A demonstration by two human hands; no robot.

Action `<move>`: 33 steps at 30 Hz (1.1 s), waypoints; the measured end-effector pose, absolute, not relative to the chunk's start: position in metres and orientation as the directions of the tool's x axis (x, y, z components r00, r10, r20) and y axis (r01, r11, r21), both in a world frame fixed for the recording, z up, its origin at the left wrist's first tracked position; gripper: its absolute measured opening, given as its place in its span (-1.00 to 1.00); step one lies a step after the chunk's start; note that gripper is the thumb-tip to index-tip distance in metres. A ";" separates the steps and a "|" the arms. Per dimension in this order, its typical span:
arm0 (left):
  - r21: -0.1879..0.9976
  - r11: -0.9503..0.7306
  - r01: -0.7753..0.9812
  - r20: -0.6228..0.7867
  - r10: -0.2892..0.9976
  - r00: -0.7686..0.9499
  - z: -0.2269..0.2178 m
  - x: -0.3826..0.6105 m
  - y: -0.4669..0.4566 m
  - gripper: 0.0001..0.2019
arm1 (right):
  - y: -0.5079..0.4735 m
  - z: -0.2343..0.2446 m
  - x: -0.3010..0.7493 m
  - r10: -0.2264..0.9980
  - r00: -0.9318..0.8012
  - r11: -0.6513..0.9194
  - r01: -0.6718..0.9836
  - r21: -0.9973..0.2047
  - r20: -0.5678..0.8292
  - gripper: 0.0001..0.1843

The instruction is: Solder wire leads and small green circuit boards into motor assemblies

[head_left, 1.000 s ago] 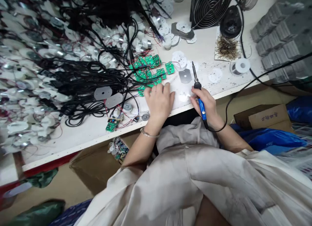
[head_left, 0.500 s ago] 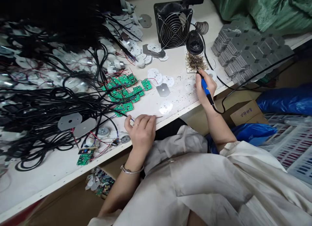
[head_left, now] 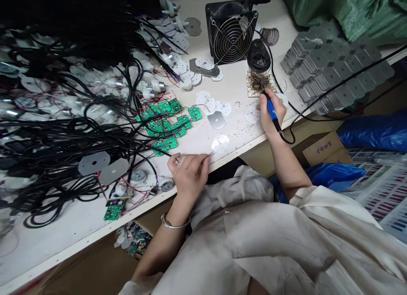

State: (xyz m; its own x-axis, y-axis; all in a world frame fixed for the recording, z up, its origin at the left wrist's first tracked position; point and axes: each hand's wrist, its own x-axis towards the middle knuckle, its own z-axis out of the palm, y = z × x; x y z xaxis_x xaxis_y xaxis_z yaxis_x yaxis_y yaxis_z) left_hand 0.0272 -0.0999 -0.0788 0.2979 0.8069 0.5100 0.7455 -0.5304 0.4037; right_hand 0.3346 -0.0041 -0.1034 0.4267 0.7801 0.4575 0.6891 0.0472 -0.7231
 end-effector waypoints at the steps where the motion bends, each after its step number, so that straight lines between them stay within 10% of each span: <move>1: 0.412 -0.529 0.742 0.509 0.809 0.294 -0.079 0.027 -0.100 -0.95 | -0.004 -0.103 0.335 0.782 0.429 0.048 0.682 -0.730 0.453 -0.35; 18: 0.520 -0.462 0.719 0.515 0.841 0.167 -0.076 0.029 -0.107 -0.90 | -0.025 -0.101 0.318 0.701 0.490 0.290 0.468 -0.835 0.518 -0.52; 28: 0.624 -0.351 0.698 0.383 0.916 0.118 -0.074 0.034 -0.109 -0.90 | -0.099 -0.093 0.232 0.839 -0.220 0.496 0.686 -0.532 0.498 -0.66; 33: 0.662 -0.324 0.676 0.291 0.942 0.166 -0.065 0.031 -0.104 -0.89 | -0.084 -0.092 0.237 0.852 -0.397 0.524 0.611 -0.594 0.342 -0.60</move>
